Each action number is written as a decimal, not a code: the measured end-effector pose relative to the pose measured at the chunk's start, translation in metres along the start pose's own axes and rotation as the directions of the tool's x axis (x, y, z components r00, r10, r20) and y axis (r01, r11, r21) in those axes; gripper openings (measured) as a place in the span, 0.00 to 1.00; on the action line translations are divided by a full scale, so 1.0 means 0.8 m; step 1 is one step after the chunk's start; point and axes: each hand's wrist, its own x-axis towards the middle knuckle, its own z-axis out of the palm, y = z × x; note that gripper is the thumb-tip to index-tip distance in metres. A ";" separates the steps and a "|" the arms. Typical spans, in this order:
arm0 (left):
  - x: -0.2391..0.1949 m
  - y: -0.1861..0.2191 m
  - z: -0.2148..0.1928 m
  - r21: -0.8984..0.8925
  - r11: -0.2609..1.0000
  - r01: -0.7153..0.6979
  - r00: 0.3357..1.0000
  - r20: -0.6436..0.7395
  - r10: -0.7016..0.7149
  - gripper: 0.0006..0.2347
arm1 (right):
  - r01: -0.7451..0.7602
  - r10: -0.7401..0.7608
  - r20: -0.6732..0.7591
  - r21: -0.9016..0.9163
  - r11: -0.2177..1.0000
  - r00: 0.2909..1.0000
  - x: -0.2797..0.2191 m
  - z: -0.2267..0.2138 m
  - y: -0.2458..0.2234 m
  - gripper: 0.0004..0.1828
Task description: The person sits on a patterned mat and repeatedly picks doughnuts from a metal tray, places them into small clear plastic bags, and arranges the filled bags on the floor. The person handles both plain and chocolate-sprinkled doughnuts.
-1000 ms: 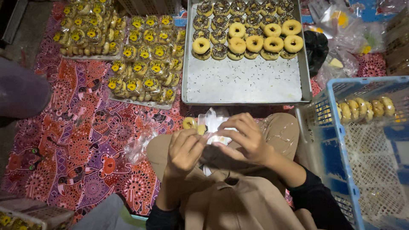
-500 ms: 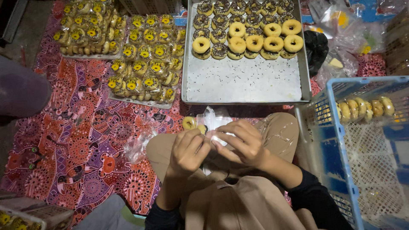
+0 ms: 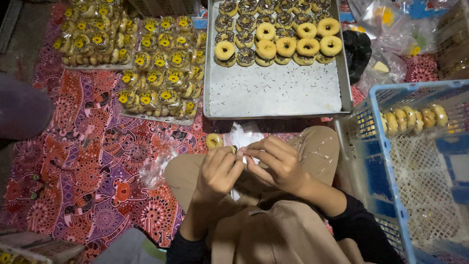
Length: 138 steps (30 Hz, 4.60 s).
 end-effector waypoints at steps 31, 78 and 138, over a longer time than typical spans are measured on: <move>-0.411 -0.116 0.220 -0.247 0.199 0.948 0.182 -0.089 -0.979 0.05 | -0.444 0.653 0.696 -0.505 0.740 0.298 -0.346 0.277 0.215 0.14; -0.174 -0.263 0.199 -0.648 -0.388 -0.655 -0.044 0.546 -0.837 0.22 | -0.037 0.460 0.574 -0.598 0.800 0.677 0.162 0.291 0.506 0.26; -0.109 -0.069 0.046 -0.511 0.487 0.709 0.550 -0.032 -0.834 0.05 | -0.331 0.771 0.561 -0.697 0.636 0.301 -0.144 0.025 0.225 0.14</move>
